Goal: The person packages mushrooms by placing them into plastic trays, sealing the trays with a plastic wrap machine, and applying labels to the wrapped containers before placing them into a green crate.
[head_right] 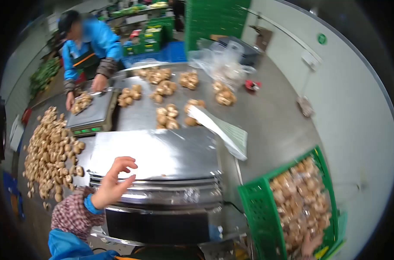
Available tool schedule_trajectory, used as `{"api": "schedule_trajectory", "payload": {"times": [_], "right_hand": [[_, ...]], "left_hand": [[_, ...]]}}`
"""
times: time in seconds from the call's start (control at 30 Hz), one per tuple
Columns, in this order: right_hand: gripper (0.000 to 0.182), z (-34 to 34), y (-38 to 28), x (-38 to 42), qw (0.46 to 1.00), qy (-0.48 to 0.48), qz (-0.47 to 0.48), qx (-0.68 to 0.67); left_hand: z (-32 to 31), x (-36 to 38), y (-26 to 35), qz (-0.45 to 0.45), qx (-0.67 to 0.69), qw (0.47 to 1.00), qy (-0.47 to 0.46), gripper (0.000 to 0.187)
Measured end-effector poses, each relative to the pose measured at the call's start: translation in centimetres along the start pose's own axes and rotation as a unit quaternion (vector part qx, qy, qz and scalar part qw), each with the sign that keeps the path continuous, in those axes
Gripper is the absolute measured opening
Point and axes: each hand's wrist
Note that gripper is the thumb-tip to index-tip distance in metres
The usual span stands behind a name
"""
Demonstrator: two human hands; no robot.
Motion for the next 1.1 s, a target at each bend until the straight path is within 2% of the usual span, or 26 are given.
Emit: {"api": "schedule_trajectory", "payload": {"times": [0.03, 0.07, 0.1, 0.13, 0.17, 0.2, 0.23, 0.27, 0.3, 0.33, 0.37, 0.4, 0.43, 0.47, 0.5, 0.57, 0.63, 0.7, 0.73, 0.8, 0.83, 0.9, 0.93, 0.97, 1.0, 1.1], "right_hand": [[0.049, 3.0, -5.2, 1.0, 0.988, 0.148, 0.042, -0.03], [0.043, 5.9, -10.5, 1.1, 0.959, 0.218, 0.14, -0.118], [0.038, 7.8, -16.5, 1.7, 0.92, 0.198, 0.231, -0.248], [0.041, 11.7, -26.0, 5.0, 0.887, 0.03, 0.267, -0.376], [0.045, 15.6, -35.5, 8.2, 0.829, -0.138, 0.248, -0.481], [0.031, 15.4, -42.0, 9.4, 0.791, -0.111, 0.459, -0.388], [0.024, 13.2, -49.2, 9.9, 0.675, -0.15, 0.582, -0.429], [0.024, 12.3, -56.1, 11.4, 0.664, -0.251, 0.581, -0.399], [0.025, 7.4, -63.5, 10.6, 0.627, -0.279, 0.614, -0.391], [0.029, 2.4, -70.5, 9.0, 0.657, -0.213, 0.654, -0.308], [0.027, -2.9, -76.4, 6.4, 0.668, -0.154, 0.724, -0.079], [0.025, -5.9, -80.7, 4.4, 0.641, -0.083, 0.747, 0.156], [0.024, -7.4, -82.6, 4.2, 0.67, -0.128, 0.703, 0.2], [0.024, -8.2, -83.4, 4.4, 0.719, -0.186, 0.648, 0.171], [0.023, -9.2, -84.0, 4.7, 0.754, -0.236, 0.598, 0.136], [0.022, -10.6, -84.3, 5.7, 0.795, -0.324, 0.509, 0.07], [0.021, -11.1, -84.2, 6.9, 0.813, -0.399, 0.424, 0.007], [0.02, -11.1, -83.8, 7.8, 0.814, -0.457, 0.354, -0.049], [0.019, -10.8, -83.6, 8.2, 0.811, -0.477, 0.329, -0.077], [0.018, -9.5, -83.2, 9.3, 0.807, -0.497, 0.294, -0.123], [0.018, -8.2, -83.0, 10.0, 0.809, -0.495, 0.279, -0.151], [0.012, -10.9, -83.9, 7.7, 0.791, -0.495, 0.318, -0.167], [0.013, -8.9, -83.4, 8.5, 0.776, -0.496, 0.31, -0.234], [0.014, -6.6, -82.6, 9.5, 0.757, -0.496, 0.303, -0.299], [0.014, -4.2, -81.8, 10.4, 0.755, -0.49, 0.309, -0.306], [0.028, 3.2, -77.8, 13.4, 0.695, -0.532, 0.258, -0.409]], "left_hand": [[2.9, -0.2, -1.5, 0.015, -0.044, 0.998, 0.033, 0.028], [5.5, -0.8, -2.8, 0.086, -0.045, 0.994, 0.048, 0.029], [7.6, -1.7, -3.8, 0.156, -0.043, 0.985, 0.056, 0.03], [8.9, -3.5, -4.8, 0.179, -0.021, 0.982, 0.06, 0.031], [9.3, -5.4, -6.5, 0.153, 0.015, 0.986, 0.07, 0.036], [9.6, -7.6, -7.5, 0.18, 0.062, 0.98, 0.058, 0.042], [9.5, -9.6, -8.6, 0.24, 0.085, 0.965, 0.059, 0.046], [9.0, -11.3, -10.7, 0.261, 0.088, 0.96, 0.048, 0.048], [8.3, -12.7, -12.1, 0.278, 0.063, 0.957, 0.05, 0.048], [7.6, -13.8, -13.4, 0.291, 0.063, 0.954, 0.044, 0.049], [7.1, -14.7, -14.3, 0.317, 0.073, 0.945, 0.021, 0.05], [6.7, -15.6, -15.6, 0.315, 0.04, 0.948, -0.017, 0.052], [6.4, -16.5, -16.7, 0.324, 0.028, 0.944, -0.047, 0.053], [5.7, -17.6, -19.4, 0.318, -0.005, 0.945, -0.073, 0.054], [4.5, -18.7, -22.1, 0.298, -0.068, 0.951, -0.038, 0.042], [2.3, -21.1, -28.8, 0.282, -0.055, 0.948, -0.136, 0.03], [1.7, -23.1, -27.7, 0.329, -0.013, 0.933, -0.147, 0.033], [0.8, -24.6, -25.7, 0.411, 0.032, 0.887, -0.209, 0.04], [-1.6, -24.8, -28.7, 0.417, 0.03, 0.883, -0.212, 0.04], [-6.3, -25.8, -36.5, 0.298, -0.022, 0.947, -0.115, 0.06], [-5.3, -26.1, -35.8, 0.29, -0.03, 0.95, -0.114, 0.06], [-1.8, -25.8, -32.5, 0.271, 0.053, 0.952, -0.13, 0.072], [0.4, -25.7, -28.9, 0.316, 0.086, 0.939, -0.108, 0.064], [2.2, -26.2, -27.3, 0.307, 0.082, 0.943, -0.103, 0.064], [4.0, -26.6, -25.9, 0.287, 0.083, 0.949, -0.103, 0.063], [8.4, -26.2, -21.2, 0.219, 0.079, 0.968, -0.096, 0.057]]}}
Point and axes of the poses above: each hand's wrist, its own x-axis away from the middle knuckle, its own z-axis out of the back of the hand, y = z × x
